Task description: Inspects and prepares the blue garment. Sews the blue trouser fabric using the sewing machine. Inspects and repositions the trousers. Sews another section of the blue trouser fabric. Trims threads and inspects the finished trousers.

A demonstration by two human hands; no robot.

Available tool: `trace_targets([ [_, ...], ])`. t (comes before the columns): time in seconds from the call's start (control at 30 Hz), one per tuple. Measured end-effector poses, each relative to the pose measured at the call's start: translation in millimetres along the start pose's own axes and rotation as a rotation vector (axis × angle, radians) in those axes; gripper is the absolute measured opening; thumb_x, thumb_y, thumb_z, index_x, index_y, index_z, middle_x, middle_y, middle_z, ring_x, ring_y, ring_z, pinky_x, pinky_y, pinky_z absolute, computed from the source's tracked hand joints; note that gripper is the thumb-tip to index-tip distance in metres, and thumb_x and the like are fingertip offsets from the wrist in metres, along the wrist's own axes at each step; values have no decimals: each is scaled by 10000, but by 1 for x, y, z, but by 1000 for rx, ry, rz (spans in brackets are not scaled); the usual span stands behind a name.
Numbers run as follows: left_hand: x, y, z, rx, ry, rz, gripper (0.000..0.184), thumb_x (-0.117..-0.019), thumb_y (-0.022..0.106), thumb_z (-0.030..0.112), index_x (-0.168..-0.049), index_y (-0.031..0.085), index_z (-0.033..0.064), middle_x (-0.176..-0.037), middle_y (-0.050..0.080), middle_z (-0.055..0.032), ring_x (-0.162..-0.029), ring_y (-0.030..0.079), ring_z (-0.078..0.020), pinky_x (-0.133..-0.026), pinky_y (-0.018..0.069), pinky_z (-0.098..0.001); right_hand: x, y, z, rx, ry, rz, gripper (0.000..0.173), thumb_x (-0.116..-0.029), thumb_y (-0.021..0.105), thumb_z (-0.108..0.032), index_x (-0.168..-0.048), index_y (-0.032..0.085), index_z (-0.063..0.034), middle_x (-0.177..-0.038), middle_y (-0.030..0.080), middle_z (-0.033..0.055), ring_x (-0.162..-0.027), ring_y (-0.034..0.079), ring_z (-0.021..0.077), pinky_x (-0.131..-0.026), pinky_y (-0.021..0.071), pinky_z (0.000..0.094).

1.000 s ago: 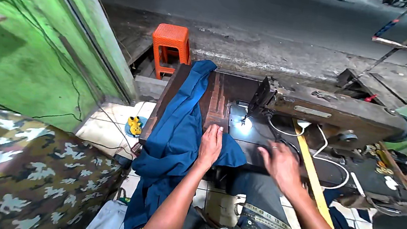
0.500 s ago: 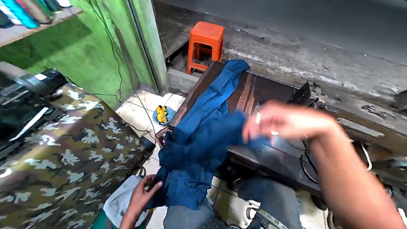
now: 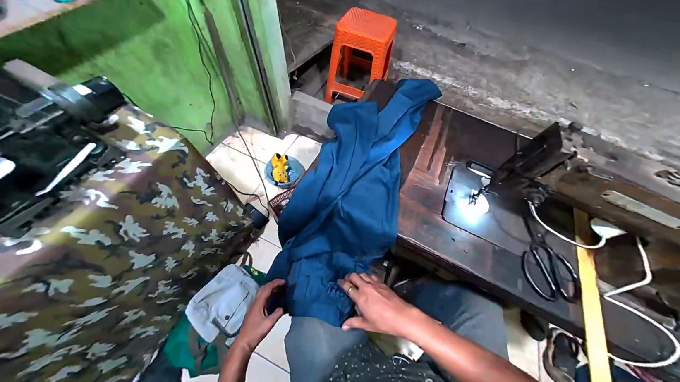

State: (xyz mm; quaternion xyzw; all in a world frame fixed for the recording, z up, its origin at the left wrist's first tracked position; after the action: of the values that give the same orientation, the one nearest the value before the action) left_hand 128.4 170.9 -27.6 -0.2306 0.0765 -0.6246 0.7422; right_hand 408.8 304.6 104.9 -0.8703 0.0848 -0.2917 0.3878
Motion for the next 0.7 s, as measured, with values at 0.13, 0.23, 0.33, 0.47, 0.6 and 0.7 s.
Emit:
trace_targets([
  [0.13, 5, 0, -34, -201, -243, 66, 1021, -667, 882, 46, -1546, 365, -1, -1593, 324, -311, -1460, 347, -493, -1171, 354, -610, -20, 21, -6, 15, 24, 48, 551, -1005, 641, -237, -1488, 485, -20, -1436, 547, 231, -1344, 516, 402, -1145, 371, 562],
  [0.23, 2, 26, -54, -115, -336, 36, 1025, -749, 871, 63, -1585, 280, 9, -1567, 378, -305, -1427, 432, -446, -1163, 392, -569, -5, -2, -16, -28, -44, 89, 437, -1037, 514, -109, -1469, 505, -37, -1349, 588, 252, -1295, 552, 407, -1122, 423, 515],
  [0.33, -5, 36, -51, -67, -428, 195, 498, -949, 720, 126, -1390, 535, -16, -1235, 651, -313, -1128, 648, -476, -980, 497, -642, 19, -25, -21, 30, -137, 144, 521, -1016, 510, -107, -1519, 502, -240, -1215, 623, 255, -1176, 600, 416, -1029, 483, 534],
  [0.47, 9, -26, -18, 121, -336, 375, 378, -991, 620, 87, -1337, 540, -42, -1207, 639, -272, -1059, 655, -360, -907, 538, -559, 47, -58, -17, 160, -194, 218, 446, -1026, 592, -351, -1454, 567, -230, -1116, 659, 230, -1090, 637, 412, -972, 507, 562],
  [0.6, 49, -160, 91, 417, -65, 496, 191, -994, 525, 114, -1178, 574, 92, -1004, 664, 32, -873, 662, -53, -772, 592, -288, 64, -131, -21, 99, -310, 427, 335, -1018, 624, -326, -1220, 699, -70, -997, 722, 166, -947, 715, 320, -867, 580, 521],
  [0.7, 97, -267, 175, 548, 173, 581, 124, -983, 604, 254, -1079, 683, 263, -908, 716, 120, -813, 684, -1, -712, 595, -215, 59, -211, -43, 26, -478, 725, 269, -1006, 633, -261, -1126, 706, -31, -947, 734, 111, -865, 715, 201, -795, 595, 436],
])
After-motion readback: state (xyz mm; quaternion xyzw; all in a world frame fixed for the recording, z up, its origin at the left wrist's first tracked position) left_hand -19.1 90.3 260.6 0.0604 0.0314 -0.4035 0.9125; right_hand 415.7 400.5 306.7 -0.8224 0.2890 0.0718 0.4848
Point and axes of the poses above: each hand's wrist, its own x-axis away from the middle knuckle, its own y-axis out of the palm, z = x × y, the point moved 1 cm from there along -x, towards the middle knuckle
